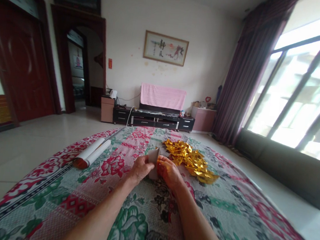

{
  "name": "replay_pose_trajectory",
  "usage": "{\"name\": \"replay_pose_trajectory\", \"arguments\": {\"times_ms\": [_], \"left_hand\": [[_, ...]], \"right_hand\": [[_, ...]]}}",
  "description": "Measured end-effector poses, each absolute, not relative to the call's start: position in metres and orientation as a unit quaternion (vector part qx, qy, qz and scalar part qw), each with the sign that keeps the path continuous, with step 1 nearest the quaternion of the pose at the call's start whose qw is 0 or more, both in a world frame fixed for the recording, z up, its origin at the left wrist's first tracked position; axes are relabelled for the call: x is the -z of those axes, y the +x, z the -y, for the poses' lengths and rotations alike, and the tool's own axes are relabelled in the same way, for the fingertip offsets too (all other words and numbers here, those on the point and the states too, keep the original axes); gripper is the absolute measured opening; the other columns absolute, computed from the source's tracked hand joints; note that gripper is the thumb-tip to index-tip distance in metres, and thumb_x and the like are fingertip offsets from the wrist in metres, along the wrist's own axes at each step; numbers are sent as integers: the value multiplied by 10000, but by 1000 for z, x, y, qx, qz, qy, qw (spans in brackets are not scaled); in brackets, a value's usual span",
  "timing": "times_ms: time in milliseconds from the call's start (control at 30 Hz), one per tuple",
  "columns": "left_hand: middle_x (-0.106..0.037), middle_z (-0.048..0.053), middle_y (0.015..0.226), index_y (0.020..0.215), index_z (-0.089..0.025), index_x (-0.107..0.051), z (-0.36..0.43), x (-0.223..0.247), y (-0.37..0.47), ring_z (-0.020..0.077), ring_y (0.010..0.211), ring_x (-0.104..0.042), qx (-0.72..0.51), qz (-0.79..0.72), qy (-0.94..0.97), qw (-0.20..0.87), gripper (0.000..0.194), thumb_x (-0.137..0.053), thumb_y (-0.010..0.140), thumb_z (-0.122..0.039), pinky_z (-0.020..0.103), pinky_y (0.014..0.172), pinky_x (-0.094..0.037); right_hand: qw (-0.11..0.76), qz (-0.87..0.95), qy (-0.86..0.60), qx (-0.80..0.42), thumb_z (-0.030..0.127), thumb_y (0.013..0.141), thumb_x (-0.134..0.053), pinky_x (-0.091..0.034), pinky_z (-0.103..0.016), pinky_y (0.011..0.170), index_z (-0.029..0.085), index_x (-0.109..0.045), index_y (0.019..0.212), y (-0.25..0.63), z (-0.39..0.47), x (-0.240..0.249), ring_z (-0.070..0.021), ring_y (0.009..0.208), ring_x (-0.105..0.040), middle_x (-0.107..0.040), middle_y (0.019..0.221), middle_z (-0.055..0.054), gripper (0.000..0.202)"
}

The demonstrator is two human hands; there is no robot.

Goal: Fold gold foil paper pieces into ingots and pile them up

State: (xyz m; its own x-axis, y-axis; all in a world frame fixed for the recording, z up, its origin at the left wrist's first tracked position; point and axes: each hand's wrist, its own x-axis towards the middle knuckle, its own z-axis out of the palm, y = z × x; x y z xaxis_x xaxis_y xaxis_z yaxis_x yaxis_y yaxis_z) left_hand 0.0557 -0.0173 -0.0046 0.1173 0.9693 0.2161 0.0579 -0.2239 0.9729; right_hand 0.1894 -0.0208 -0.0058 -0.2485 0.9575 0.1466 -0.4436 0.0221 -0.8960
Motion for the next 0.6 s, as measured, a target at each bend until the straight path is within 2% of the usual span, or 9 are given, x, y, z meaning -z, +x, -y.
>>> {"name": "replay_pose_trajectory", "arguments": {"times_ms": [233,467,600], "left_hand": [[-625,14,651,878,-115,-664,15,7,54,122,594,-519,-512,-434,632,388,320,-493,614,-173,185,501,-377],[-561,0,546,656,-113,-655,16,6,54,114,527,-470,-486,-449,642,388,201,-486,611,-211,198,468,-338],[-570,-1,558,644,-121,-649,18,4,55,120,542,-482,-483,-451,644,386,193,-486,613,-219,199,473,-337]], "right_hand": [[540,438,-276,-664,218,609,-601,-405,-229,590,184,-600,835,191,21,7,-120,617,-529,-607,712,2,229],[526,458,-239,-676,204,626,-570,-402,-241,600,168,-603,804,193,21,7,-121,601,-520,-595,680,2,185],[519,470,-267,-662,233,622,-586,-403,-244,607,175,-608,826,194,20,7,-121,594,-520,-602,684,1,213]]}}
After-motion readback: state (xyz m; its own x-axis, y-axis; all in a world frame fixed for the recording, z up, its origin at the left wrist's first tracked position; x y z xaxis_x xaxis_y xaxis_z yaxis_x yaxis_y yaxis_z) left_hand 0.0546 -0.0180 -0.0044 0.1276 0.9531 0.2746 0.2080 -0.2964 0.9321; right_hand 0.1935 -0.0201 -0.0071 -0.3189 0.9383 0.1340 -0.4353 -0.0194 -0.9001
